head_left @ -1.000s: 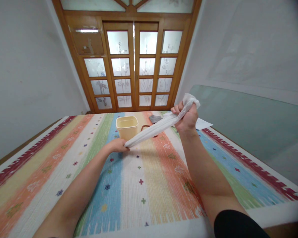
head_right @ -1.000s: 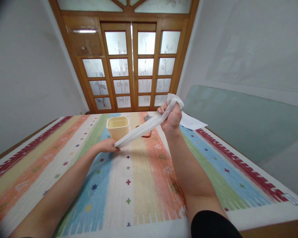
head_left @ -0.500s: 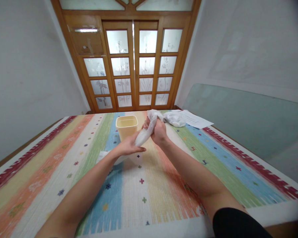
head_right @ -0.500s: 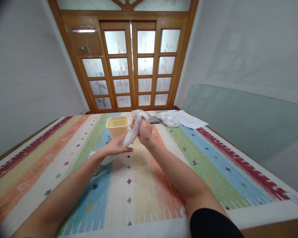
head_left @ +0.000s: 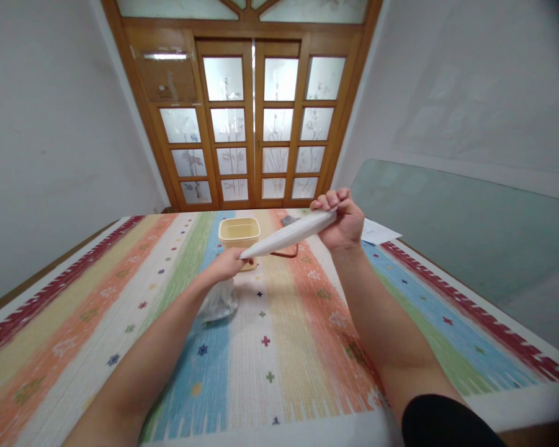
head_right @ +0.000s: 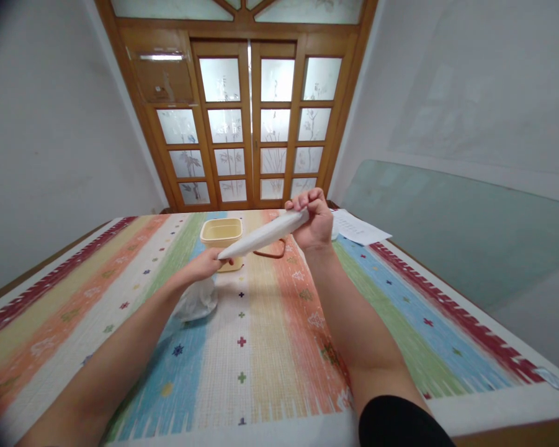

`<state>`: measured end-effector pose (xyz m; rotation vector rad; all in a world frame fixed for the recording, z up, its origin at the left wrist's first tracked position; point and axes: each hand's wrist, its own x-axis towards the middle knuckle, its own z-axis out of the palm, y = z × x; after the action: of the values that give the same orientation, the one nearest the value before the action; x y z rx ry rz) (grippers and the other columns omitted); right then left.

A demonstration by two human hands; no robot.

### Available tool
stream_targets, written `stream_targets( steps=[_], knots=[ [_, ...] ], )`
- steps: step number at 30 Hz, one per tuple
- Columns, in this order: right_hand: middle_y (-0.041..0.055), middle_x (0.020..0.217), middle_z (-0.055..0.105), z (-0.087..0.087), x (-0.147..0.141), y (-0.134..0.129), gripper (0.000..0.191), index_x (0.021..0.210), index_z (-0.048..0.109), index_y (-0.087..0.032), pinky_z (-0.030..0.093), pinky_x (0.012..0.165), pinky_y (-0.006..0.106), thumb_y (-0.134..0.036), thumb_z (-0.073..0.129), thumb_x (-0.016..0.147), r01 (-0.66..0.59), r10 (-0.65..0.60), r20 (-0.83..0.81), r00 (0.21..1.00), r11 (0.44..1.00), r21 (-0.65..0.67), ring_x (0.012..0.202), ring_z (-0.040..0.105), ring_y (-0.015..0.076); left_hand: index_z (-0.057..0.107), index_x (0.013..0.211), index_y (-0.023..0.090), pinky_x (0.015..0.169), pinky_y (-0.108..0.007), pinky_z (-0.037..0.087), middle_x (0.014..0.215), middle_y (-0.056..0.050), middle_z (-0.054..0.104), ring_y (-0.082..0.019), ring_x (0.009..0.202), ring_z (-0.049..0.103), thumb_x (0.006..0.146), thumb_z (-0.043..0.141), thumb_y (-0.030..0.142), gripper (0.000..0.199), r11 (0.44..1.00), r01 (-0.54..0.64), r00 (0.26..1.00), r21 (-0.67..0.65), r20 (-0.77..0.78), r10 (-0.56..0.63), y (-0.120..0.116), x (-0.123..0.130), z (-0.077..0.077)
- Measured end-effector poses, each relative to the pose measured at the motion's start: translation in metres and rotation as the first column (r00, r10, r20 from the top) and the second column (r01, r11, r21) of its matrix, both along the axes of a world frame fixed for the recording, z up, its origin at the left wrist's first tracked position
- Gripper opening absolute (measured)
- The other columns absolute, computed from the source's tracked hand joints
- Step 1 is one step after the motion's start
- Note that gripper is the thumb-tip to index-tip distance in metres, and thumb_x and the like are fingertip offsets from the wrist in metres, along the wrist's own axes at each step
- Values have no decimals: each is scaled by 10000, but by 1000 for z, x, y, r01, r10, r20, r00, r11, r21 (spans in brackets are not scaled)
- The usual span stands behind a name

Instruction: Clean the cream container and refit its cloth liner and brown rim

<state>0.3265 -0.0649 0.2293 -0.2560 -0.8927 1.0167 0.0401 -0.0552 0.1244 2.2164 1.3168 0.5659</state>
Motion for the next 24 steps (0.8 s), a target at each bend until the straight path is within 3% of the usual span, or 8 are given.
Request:
stream_targets(
  steps=[6,9,11,13,15,18,20,24],
  knots=[
    [-50,674,486,14,10,-20,163,712,489,-235,517,654,263,-99,578,725,255,-257,90,962,966,37,570,465,105,755,1129,222,786,-316,470,1105,-94,780,-279,980,696,897,532,215,322,955,-188,944,228,-226,240,-10,-12,22],
    [-9,754,583,14,-8,-47,115,775,622,-250,532,743,307,-143,598,809,329,-373,275,886,924,193,701,558,145,745,1149,234,768,-321,453,1096,-105,779,-300,984,699,870,530,184,356,928,-223,905,300,-291,312,-20,-7,30],
    [26,880,661,11,-22,-63,112,884,698,-264,531,878,377,-182,625,863,314,-456,495,739,884,347,866,613,195,747,1058,226,738,-312,430,1030,-95,778,-292,946,695,840,532,163,312,924,-210,915,319,-270,301,-27,-1,34],
    [54,1046,710,5,-36,-70,159,1015,726,-278,489,1008,461,-228,675,873,171,-469,700,538,874,454,1038,630,253,731,951,215,713,-302,404,927,-79,764,-269,882,681,832,535,168,234,914,-226,933,336,-196,303,-33,5,39],
    [70,1243,703,-4,-48,-69,318,1197,700,-297,439,1083,516,-289,711,879,20,-442,820,363,884,467,1188,611,297,694,851,205,695,-293,380,824,-61,730,-240,817,657,840,532,181,163,901,-260,949,348,-82,305,-38,9,43],
    [89,1393,652,-23,-61,-59,560,1412,586,-318,460,1035,488,-389,743,879,-54,-393,896,205,910,411,1241,605,315,629,758,196,684,-283,363,752,-37,682,-206,759,616,830,523,179,129,900,-273,962,339,89,259,-42,10,46],
    [92,1276,708,-35,-66,-51,550,1391,602,-305,486,911,416,-400,751,871,-27,-370,920,127,926,376,1102,656,295,604,733,192,686,-281,363,737,-28,663,-194,742,593,807,511,163,122,907,-264,960,328,176,215,-43,11,46],
    [29,813,712,-44,-66,-36,103,946,710,-233,404,704,307,-227,620,897,22,-308,951,35,951,308,745,614,199,615,801,189,726,-276,393,788,-19,660,-184,776,582,802,496,156,124,921,-227,940,316,317,123,-44,16,44]
  ],
)
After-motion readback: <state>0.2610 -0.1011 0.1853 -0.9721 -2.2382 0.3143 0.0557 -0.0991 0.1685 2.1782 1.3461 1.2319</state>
